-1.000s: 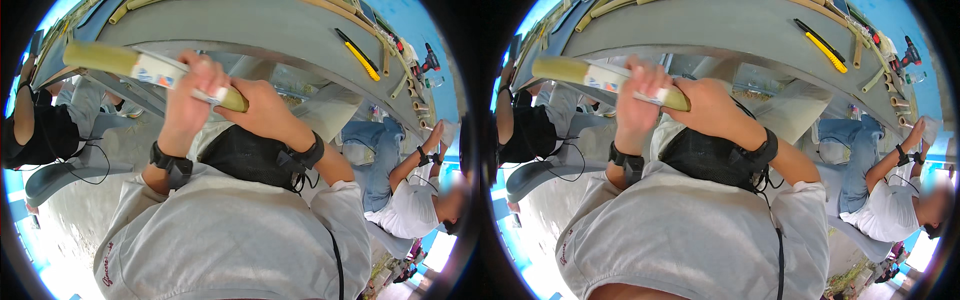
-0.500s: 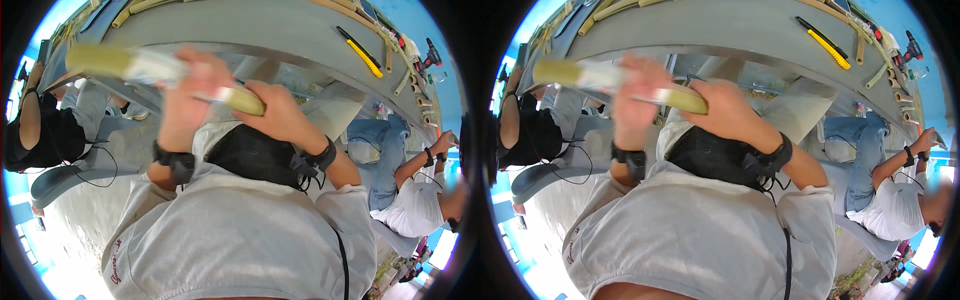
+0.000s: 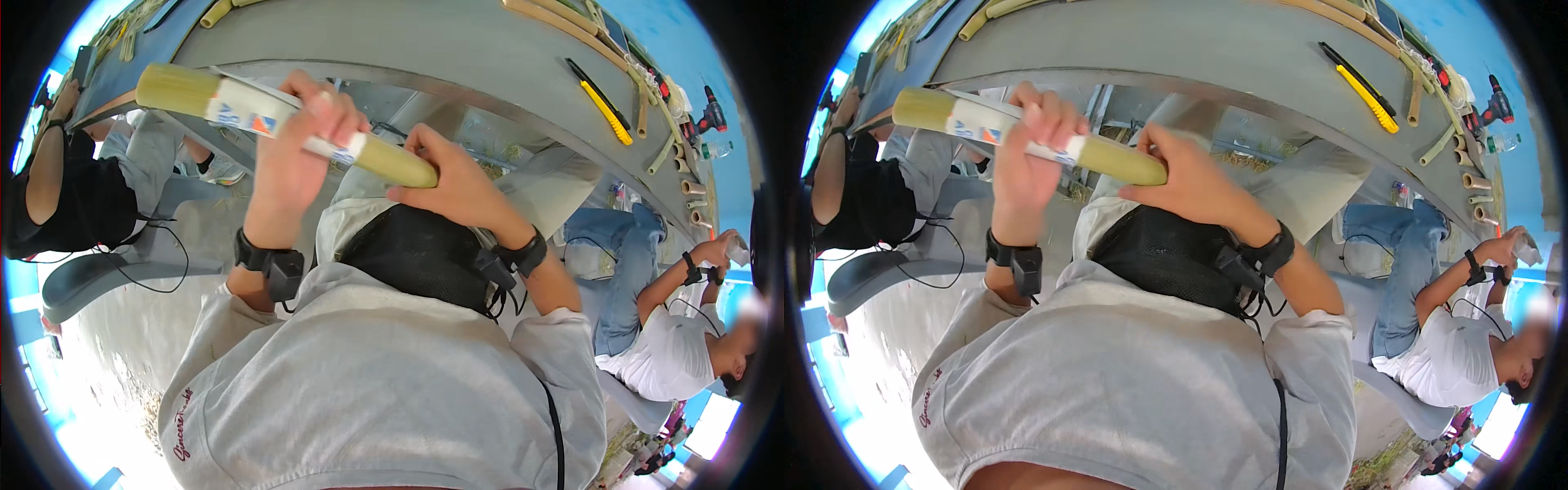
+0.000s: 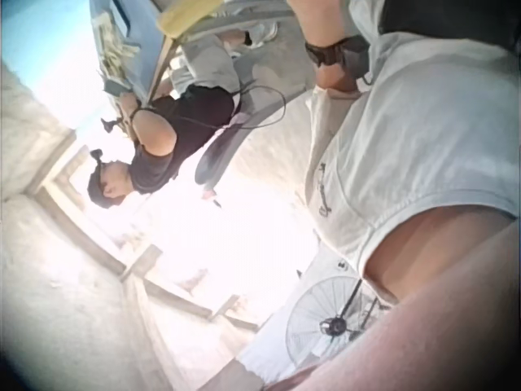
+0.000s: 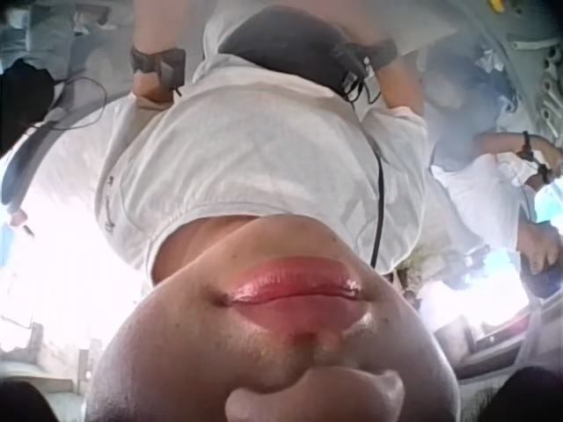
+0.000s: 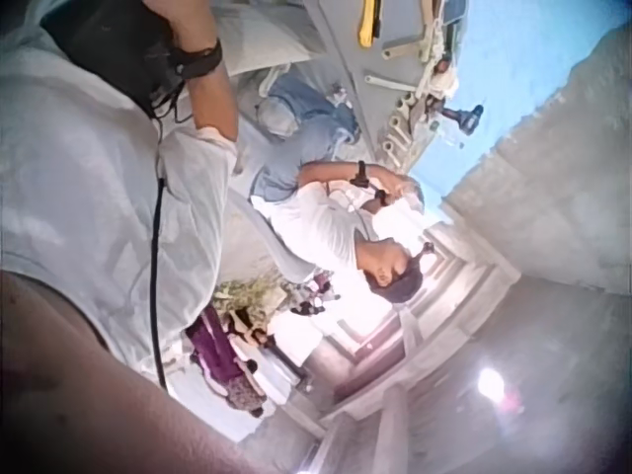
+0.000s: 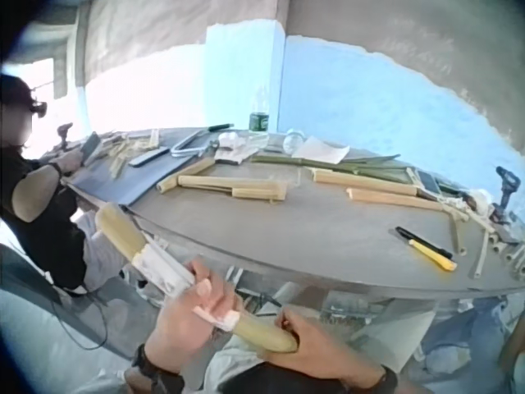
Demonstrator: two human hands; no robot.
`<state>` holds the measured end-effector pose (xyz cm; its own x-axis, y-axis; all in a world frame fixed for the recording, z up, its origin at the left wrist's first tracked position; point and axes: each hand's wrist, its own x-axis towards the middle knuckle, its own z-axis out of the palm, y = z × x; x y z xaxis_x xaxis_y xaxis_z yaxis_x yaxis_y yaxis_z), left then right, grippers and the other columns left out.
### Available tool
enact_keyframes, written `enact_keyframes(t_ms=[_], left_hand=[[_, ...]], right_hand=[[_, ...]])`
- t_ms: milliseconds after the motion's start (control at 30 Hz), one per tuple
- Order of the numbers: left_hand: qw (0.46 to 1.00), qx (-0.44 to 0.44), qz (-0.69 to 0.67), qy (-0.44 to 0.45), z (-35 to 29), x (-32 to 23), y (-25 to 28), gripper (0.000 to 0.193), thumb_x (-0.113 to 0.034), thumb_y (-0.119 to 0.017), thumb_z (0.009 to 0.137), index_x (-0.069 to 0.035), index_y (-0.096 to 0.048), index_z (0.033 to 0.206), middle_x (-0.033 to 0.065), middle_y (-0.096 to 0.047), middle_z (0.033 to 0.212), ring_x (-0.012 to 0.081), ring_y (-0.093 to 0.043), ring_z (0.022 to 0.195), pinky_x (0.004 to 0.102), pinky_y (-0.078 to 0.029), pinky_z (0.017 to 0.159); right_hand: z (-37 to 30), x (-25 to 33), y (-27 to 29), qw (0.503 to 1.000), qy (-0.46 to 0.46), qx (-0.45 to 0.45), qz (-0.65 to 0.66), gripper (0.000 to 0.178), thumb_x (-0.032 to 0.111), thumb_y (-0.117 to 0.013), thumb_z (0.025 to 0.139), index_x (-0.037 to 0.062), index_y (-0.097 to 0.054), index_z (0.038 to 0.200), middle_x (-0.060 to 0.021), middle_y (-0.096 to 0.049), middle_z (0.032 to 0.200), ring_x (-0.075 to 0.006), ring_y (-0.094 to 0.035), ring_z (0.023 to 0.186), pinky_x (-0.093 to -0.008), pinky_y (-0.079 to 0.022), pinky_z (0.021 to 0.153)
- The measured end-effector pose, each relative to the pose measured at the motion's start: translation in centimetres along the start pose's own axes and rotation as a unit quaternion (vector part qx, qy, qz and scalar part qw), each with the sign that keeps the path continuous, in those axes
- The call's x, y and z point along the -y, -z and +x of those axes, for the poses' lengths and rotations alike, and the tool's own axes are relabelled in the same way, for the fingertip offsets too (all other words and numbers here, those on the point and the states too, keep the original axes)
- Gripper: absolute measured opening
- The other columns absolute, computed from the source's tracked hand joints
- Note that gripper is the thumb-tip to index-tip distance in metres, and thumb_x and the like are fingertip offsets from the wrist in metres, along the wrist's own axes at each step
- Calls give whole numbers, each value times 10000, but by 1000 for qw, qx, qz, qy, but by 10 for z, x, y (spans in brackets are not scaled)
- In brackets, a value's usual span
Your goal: Sand the end of a bamboo pole using a piece of sandpaper held against a utility knife handle.
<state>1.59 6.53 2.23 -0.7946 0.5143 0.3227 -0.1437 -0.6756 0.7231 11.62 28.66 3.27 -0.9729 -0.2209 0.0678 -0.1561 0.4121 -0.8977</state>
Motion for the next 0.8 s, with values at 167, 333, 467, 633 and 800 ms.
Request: enact_keyframes(t_ms=[167,333,467,633,800], left_hand=[[988,-83,-61,-118,10,-67,42,247,-157,-630,984,-150,-425,848,-31,-383,742,131,-406,708,363,-417,823],[974,-76,-172,-130,5,-40,29,239,-158,-588,1007,-154,-412,846,-33,-384,747,130,-399,713,346,-402,828],[983,-68,-159,-60,-2,4,-14,231,-146,-600,998,-147,-420,853,-34,-398,751,128,-414,716,346,-411,824],[969,-182,-121,-116,10,-45,13,228,-117,-610,994,-141,-424,864,-20,-424,766,130,-409,689,352,-441,811],[967,-134,-173,-132,10,-41,33,269,-131,-616,998,-138,-412,823,-20,-420,764,134,-419,707,341,-434,805]], right_hand=[[-12,-16,23,969,58,-69,-231,503,400,-872,791,47,-545,934,-98,-571,787,-297,-553,729,-405,-435,660],[-9,-9,32,972,44,-72,-217,511,443,-882,779,42,-589,900,-91,-589,718,-307,-574,675,-404,-439,625],[-5,4,23,996,-3,-24,-89,498,448,-886,778,37,-626,886,-80,-607,687,-266,-538,600,-373,-419,592],[-11,-6,26,990,14,-43,-134,455,448,-816,863,23,-656,892,-98,-601,689,-235,-516,590,-365,-410,590],[-14,-15,35,994,1,-73,-77,437,445,-690,979,11,-697,932,-120,-556,649,-235,-507,574,-363,-408,585]])
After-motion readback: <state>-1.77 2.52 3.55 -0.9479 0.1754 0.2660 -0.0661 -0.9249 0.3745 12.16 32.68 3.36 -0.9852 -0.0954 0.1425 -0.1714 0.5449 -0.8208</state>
